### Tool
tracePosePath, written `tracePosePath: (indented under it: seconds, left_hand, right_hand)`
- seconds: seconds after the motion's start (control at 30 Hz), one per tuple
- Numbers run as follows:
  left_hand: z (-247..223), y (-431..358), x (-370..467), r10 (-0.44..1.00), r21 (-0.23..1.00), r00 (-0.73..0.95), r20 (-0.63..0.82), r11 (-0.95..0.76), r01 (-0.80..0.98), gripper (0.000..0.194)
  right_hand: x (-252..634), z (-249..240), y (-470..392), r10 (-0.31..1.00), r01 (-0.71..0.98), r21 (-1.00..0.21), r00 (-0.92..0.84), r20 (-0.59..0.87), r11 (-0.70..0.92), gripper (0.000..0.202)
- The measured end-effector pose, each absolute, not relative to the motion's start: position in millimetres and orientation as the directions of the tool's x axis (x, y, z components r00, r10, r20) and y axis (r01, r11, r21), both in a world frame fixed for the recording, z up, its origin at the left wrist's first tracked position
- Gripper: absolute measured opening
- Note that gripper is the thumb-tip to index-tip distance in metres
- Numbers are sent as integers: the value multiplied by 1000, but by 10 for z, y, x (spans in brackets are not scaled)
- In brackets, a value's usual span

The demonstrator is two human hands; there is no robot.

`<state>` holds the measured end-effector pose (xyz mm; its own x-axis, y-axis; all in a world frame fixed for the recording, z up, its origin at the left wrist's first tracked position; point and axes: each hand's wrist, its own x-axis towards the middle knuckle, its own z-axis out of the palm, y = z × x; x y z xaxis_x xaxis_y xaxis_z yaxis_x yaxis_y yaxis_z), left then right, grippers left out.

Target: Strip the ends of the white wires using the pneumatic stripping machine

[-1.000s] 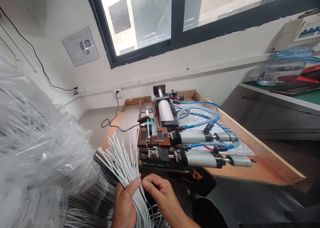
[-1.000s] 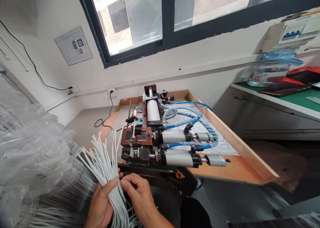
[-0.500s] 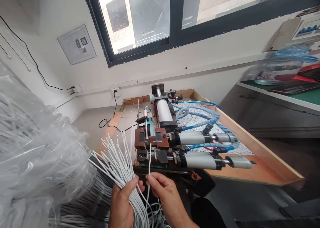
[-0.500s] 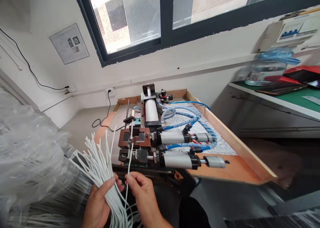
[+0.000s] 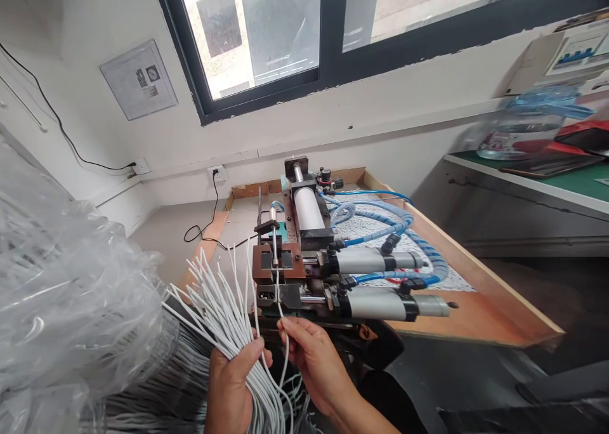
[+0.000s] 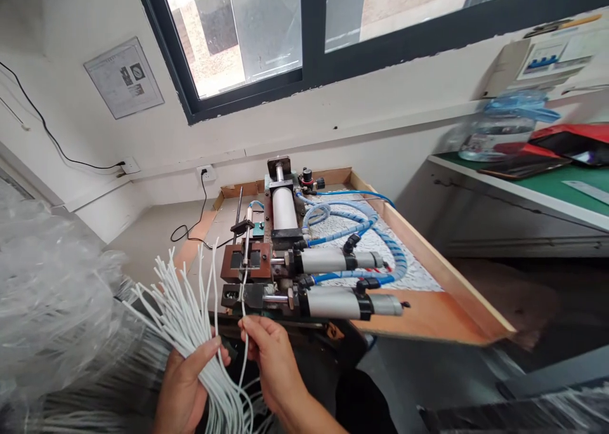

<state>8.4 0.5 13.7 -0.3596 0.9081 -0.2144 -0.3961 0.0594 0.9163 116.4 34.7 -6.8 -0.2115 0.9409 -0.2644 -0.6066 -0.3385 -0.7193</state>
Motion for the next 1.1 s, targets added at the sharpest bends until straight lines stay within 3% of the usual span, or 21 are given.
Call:
tracePosePath:
  seconds: [0.17,0.37,0.53,0.8,1.0,1.1]
  left_hand:
    - [90,-54,161,893,901,-358,-272,106,-420,14]
    - [32,-120,205,890,888,-348,-296,122,-443,12]
    - [33,-109,150,846,893,-419,-329,134,-430,14]
    - [0,-117,131,828,898,-460,-319,110,-425,18]
    - [0,-123,135,872,900,-394,-291,109,-423,16]
    - [16,-141,151,904,891,-341,-258,86,-446,14]
  right_hand:
    - [1132,10,324,924,-550,-751,-311,-223,-366,27]
    - [1119,-22,267,945,-502,-809,-263,-195,-306,29]
    - [1144,-91,242,954,-547,-782,-186,-235,-300,29]
    - [1139,-64,320,920,-576,-718,-216,-327,-391,29]
    - [1095,-44,347,842,-570,-634,-460,-281,-523,30]
    - [1073,-26,307,848,-538,-692,-484,-215,-482,28]
